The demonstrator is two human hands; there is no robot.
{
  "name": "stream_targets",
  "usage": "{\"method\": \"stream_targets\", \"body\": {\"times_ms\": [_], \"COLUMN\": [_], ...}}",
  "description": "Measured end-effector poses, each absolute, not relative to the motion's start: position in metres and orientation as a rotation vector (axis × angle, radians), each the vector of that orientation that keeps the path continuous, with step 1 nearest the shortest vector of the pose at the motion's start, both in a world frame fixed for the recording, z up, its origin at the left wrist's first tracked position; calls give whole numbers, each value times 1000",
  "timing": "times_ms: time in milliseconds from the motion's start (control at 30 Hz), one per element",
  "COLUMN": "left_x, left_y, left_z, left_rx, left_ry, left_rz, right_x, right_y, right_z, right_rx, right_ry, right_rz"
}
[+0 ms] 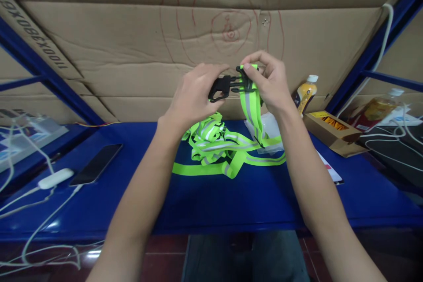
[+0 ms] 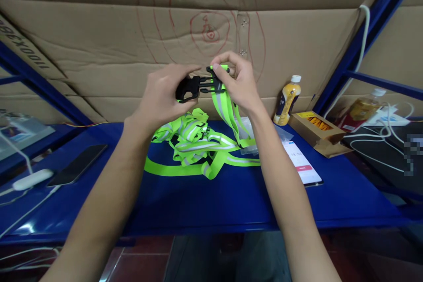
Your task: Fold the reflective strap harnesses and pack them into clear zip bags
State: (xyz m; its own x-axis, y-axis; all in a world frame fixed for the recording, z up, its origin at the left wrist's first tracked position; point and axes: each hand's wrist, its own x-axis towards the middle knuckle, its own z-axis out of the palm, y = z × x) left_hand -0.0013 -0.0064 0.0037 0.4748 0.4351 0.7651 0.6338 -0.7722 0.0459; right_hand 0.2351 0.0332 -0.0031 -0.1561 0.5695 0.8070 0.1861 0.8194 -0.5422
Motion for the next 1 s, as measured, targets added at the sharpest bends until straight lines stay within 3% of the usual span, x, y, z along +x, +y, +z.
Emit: {"method": "stream_targets", "body": {"times_ms": [300,600,800,1000], "left_x": [17,4,-10,-7], "left_y": [-8,-7,-9,-1], "left_z": [-6,3,12,9], "left_rx": [-2531,-2638,-2737,-3202], "left_ry": [-1004,-893,-1241,-1615], "left_rz": [-1270,-1233,-1545,-1977], "right_x": [221,251,257,241], "right_y": [43,13,-3,-7], "right_z": [-11,10,20,20], "right_rx": [-682,-622,-621,-630], "right_ry": [-1750,-2123,-1972,-2008], "right_rz": [179,295,52,-37]}}
